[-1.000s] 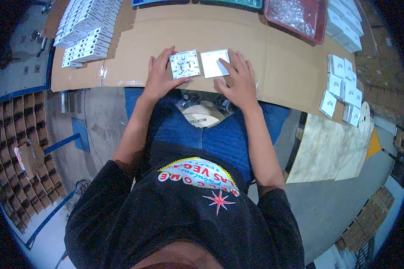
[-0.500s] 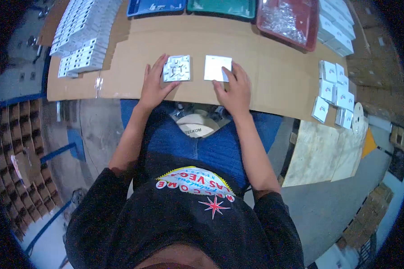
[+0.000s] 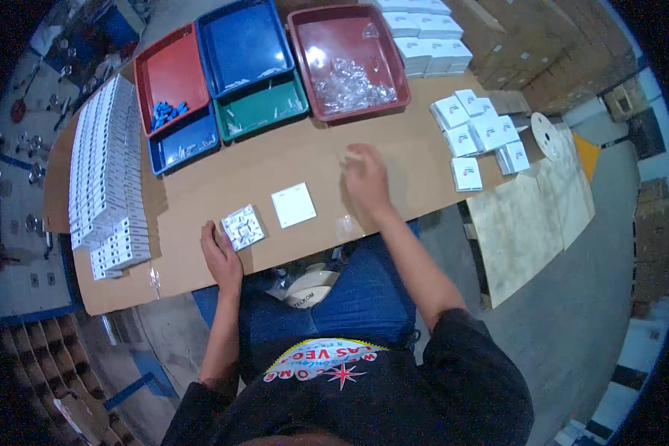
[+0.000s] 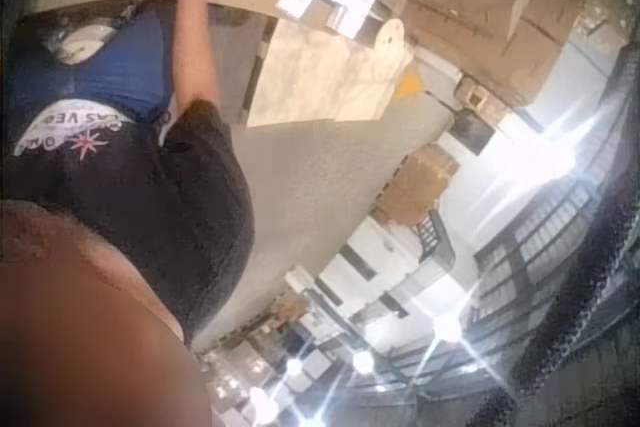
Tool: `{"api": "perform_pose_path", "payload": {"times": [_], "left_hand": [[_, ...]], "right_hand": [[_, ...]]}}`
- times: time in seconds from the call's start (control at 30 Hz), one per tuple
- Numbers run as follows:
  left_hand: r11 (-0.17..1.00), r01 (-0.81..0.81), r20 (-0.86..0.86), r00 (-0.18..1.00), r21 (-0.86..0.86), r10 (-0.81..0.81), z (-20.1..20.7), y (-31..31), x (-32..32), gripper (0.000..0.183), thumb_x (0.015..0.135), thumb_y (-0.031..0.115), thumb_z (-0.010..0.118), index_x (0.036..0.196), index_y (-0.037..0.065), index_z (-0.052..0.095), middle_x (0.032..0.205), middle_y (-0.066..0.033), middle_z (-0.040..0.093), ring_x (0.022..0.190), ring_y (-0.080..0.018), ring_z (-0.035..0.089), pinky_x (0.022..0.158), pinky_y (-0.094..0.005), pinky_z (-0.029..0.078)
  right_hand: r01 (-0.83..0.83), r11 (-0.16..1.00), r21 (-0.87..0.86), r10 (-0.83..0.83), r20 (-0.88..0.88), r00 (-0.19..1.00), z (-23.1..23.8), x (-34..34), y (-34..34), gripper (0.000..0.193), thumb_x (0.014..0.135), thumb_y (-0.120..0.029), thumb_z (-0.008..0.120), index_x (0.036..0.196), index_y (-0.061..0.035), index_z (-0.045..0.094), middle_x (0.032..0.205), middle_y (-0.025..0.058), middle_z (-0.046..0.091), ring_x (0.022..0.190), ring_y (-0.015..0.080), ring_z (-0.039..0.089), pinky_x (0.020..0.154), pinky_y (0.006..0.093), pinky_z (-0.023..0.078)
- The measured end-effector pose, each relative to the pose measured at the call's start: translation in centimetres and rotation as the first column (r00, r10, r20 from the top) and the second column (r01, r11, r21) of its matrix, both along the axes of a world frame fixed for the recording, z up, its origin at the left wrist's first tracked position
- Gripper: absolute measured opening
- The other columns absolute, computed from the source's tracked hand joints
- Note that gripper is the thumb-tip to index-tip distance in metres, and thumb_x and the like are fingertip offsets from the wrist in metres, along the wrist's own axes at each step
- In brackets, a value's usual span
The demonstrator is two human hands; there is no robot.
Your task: Assembling small electronic component units and placing them into white boxes for packaging.
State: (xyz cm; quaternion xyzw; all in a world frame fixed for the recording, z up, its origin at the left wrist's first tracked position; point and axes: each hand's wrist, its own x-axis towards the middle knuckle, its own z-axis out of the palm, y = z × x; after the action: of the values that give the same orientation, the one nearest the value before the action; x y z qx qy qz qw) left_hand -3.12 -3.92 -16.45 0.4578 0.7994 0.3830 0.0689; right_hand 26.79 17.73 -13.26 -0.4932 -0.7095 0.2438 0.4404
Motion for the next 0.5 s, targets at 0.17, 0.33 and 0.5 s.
{"api": "perform_pose_path", "payload": {"times": [0.17,0.33,0.5], "left_hand": [[1.000,0.004,-0.107,0.994,0.003,-0.003,0.1,0.4,0.1,0.046,0.107,0.027,0.049,0.143,-0.002,0.048,0.148,-0.0211,0.051,0.145,-0.0414,0.038,0.122,-0.0528,0.025],[1.000,-0.004,-0.118,0.993,-0.017,0.002,0.3,0.5,0.2,0.047,0.107,0.029,0.051,0.141,-0.003,0.050,0.147,-0.0224,0.051,0.144,-0.0412,0.039,0.122,-0.0526,0.026],[0.999,-0.012,-0.145,0.989,-0.048,0.005,0.8,0.5,0.3,0.047,0.107,0.031,0.049,0.140,-0.003,0.051,0.149,-0.0227,0.050,0.145,-0.0406,0.039,0.122,-0.0525,0.026]], "right_hand": [[0.049,0.995,0.082,-0.050,0.002,0.999,1.0,3.4,12.5,0.023,0.092,-0.008,0.064,0.113,0.0005,0.068,0.102,0.0186,0.072,0.098,0.0347,0.070,0.088,0.0403,0.054],[0.005,0.986,0.169,-0.039,0.197,0.980,3.9,2.6,20.1,0.021,0.092,-0.009,0.062,0.109,-0.0003,0.071,0.100,0.0185,0.073,0.093,0.0363,0.070,0.085,0.0418,0.055],[-0.230,0.962,0.145,0.169,0.345,0.923,5.3,-2.7,22.6,0.024,0.089,-0.013,0.066,0.111,-0.0063,0.073,0.103,0.0178,0.074,0.098,0.0355,0.071,0.086,0.0458,0.054]]}}
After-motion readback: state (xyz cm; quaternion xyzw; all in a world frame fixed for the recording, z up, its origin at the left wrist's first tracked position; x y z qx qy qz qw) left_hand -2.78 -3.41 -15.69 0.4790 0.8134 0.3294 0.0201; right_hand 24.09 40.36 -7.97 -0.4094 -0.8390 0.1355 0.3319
